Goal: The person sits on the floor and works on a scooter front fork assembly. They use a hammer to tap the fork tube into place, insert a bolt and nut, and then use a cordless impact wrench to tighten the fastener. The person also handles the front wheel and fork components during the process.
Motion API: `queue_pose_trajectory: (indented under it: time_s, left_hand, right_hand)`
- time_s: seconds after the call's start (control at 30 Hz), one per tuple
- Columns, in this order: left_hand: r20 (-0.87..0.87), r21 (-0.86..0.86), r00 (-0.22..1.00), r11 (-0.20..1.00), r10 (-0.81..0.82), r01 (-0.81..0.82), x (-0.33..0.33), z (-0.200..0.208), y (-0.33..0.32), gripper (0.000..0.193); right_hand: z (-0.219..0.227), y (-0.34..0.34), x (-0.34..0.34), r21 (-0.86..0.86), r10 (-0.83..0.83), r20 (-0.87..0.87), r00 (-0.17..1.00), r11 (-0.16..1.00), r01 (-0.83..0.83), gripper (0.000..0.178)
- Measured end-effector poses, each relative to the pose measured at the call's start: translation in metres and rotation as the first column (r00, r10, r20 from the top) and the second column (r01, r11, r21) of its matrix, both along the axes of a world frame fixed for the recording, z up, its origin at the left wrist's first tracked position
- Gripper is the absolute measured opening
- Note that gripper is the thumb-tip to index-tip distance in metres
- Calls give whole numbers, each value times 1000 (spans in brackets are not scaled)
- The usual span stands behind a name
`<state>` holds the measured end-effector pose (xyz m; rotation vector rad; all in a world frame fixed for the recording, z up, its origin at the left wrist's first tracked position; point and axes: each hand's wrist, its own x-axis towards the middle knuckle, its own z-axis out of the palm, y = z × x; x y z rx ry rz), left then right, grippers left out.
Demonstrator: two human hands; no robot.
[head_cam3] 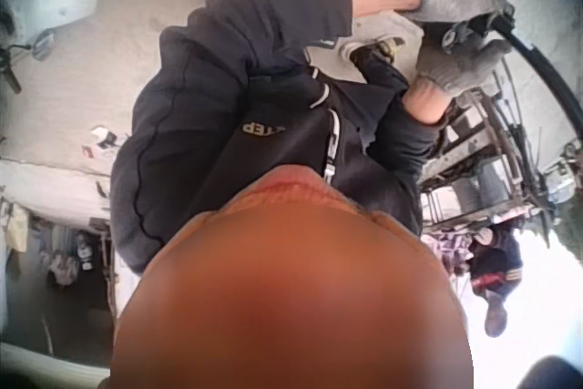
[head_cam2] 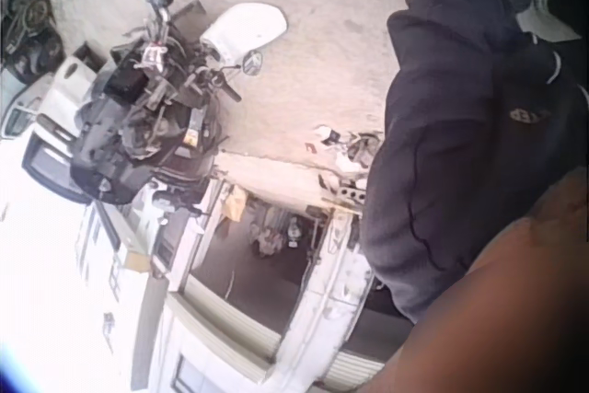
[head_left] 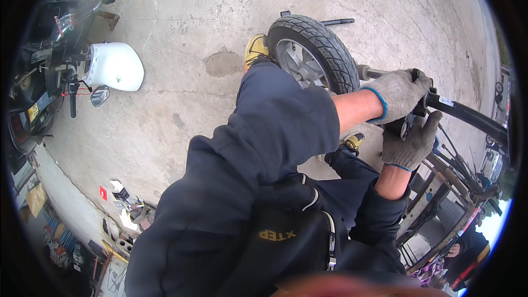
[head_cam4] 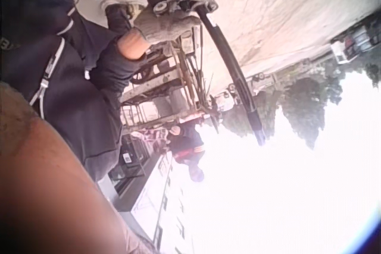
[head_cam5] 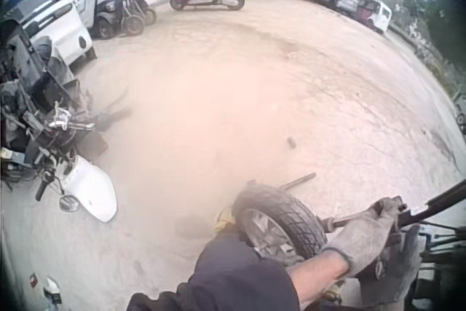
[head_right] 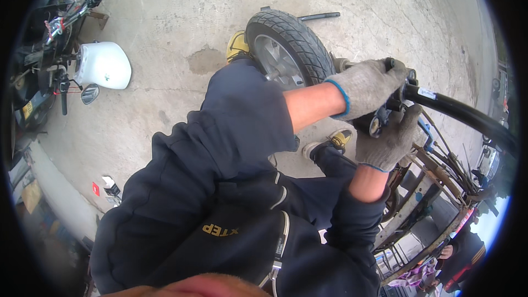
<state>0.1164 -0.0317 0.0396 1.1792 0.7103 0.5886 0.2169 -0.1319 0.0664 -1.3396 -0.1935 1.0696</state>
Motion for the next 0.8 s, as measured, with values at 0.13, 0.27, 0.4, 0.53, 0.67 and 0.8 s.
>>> queue_pose_trajectory:
  time_s: [0.13,0.27,0.4,0.53,0.67,0.8]
  left_hand:
    - [45,43,998,998,-39,37,18,-6,-25,55]
    - [-57,345,994,932,-93,107,28,-14,-41,52]
    - [-71,286,983,940,-171,184,36,-16,-41,46]
    - [-97,628,985,759,-142,171,38,-19,-35,41]
    - [-85,529,981,826,-175,193,24,-14,-26,42]
    - [61,111,988,984,-145,138,-4,-1,-13,49]
  right_hand:
    - [-7,-16,0,76,-151,55,987,986,147,63]
    - [-10,-38,2,86,-143,86,986,987,136,65]
    - [-2,-43,3,48,-149,64,987,988,146,67]
    - [3,-34,5,31,-199,129,972,980,197,63]
    - [5,-23,-8,51,-178,188,966,984,171,61]
    - [8,-9,-35,115,-158,200,967,984,137,51]
